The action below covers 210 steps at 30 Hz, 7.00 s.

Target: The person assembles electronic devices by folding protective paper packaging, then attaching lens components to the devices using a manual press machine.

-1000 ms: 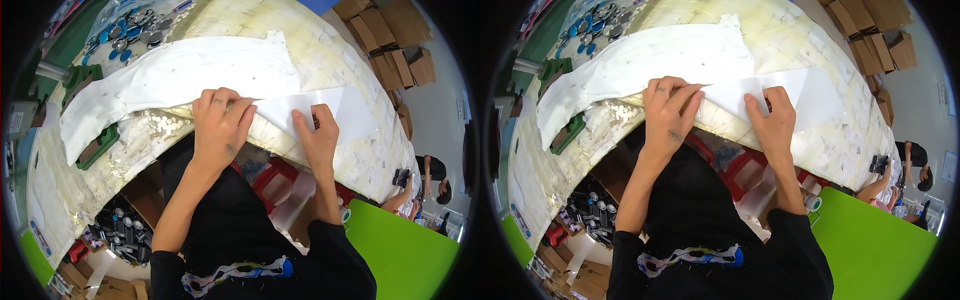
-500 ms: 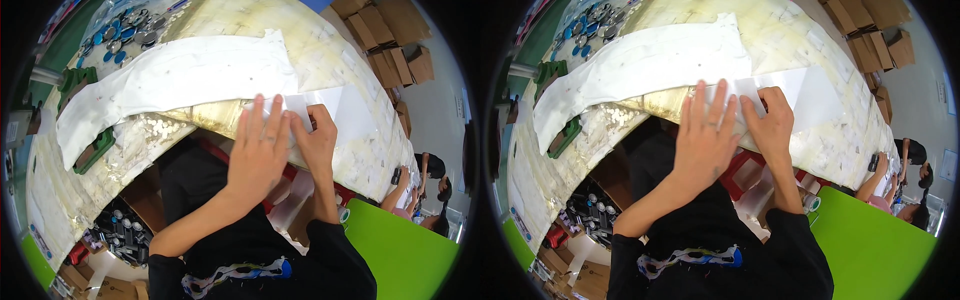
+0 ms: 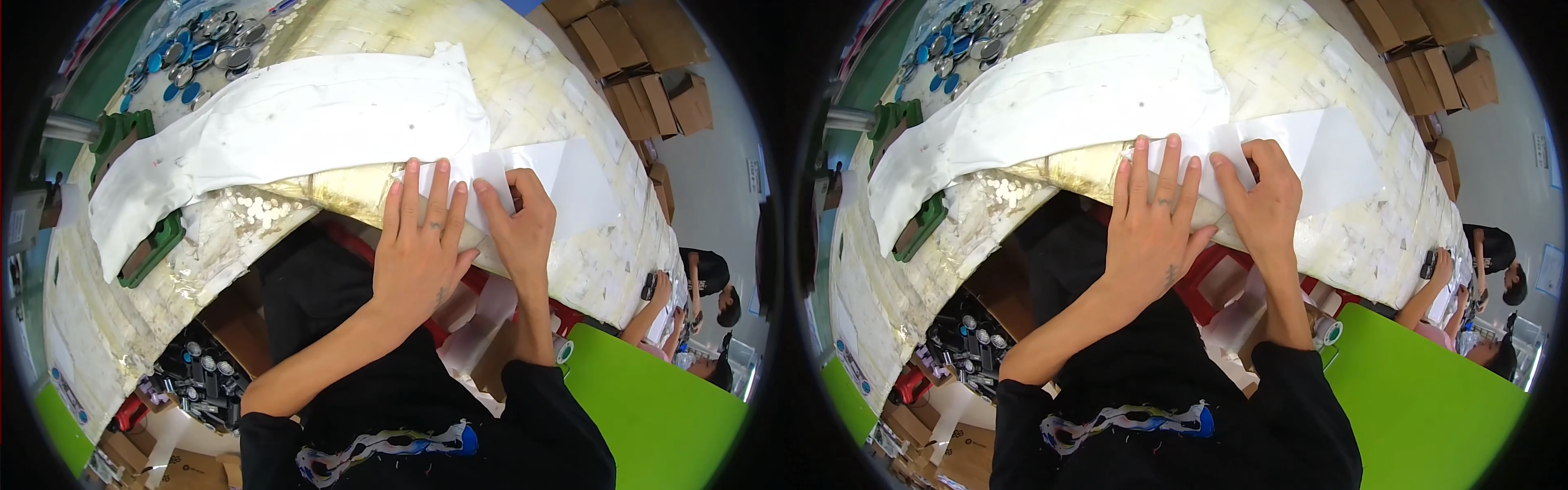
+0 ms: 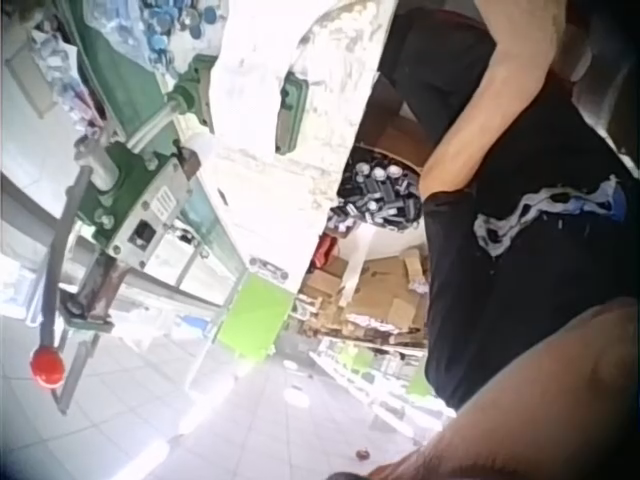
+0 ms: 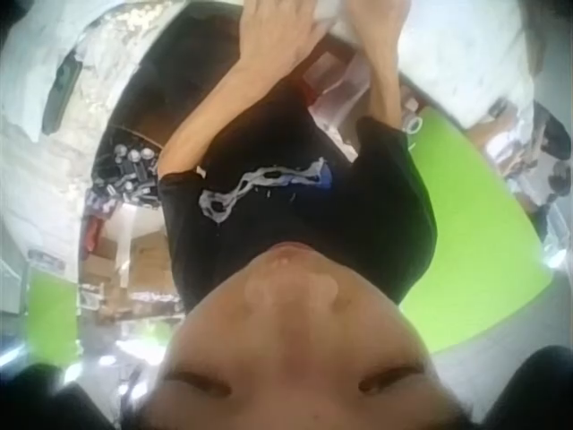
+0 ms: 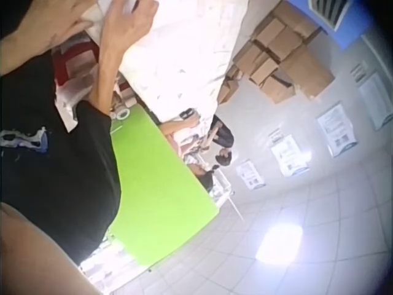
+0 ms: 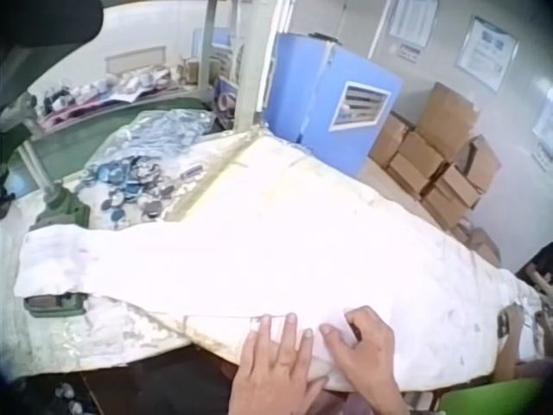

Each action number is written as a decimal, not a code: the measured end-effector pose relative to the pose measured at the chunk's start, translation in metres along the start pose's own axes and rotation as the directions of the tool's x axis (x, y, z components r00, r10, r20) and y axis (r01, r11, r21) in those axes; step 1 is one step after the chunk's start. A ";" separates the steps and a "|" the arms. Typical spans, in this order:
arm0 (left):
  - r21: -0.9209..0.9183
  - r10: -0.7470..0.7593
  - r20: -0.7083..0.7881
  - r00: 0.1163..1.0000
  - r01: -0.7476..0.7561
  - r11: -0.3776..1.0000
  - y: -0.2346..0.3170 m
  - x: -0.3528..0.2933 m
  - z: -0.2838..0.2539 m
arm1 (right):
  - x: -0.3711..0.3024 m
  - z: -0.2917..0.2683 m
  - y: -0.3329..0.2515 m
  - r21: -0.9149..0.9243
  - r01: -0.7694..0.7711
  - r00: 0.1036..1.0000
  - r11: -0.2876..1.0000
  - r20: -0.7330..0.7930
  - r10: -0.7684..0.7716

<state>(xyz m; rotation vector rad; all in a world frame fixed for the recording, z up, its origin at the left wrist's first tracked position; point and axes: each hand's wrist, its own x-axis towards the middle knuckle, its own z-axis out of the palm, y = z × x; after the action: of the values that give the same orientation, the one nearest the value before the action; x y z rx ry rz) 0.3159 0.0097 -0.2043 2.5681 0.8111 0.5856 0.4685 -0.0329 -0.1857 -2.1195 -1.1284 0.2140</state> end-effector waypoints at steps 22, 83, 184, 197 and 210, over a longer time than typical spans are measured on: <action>0.002 0.067 0.052 0.996 -0.067 0.998 -0.011 -0.009 -0.005 | -0.001 0.002 0.001 -0.039 -0.004 1.000 0.999 -0.024 0.003; 0.120 0.207 -0.101 0.973 -0.195 0.973 -0.043 -0.019 -0.020 | -0.090 -0.015 0.010 -0.287 0.379 0.922 0.880 0.039 -0.385; -0.287 0.038 -0.136 0.990 -0.076 0.955 -0.021 0.022 -0.013 | -0.066 -0.036 0.033 0.049 0.011 0.999 0.999 -0.040 -0.009; 0.121 0.257 -0.016 0.966 -0.254 0.960 -0.023 0.026 -0.005 | -0.067 -0.034 0.035 0.050 0.020 0.998 0.999 -0.061 -0.017; 0.173 0.281 0.063 0.958 -0.288 0.942 -0.028 0.028 -0.005 | -0.100 -0.017 0.008 -0.319 0.343 0.938 0.884 0.071 -0.338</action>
<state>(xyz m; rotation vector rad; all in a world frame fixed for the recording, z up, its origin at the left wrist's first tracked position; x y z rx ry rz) 0.3219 0.0494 -0.2061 2.8816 0.5016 0.5668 0.4210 -0.1222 -0.1963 -2.1515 -1.6143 -0.1352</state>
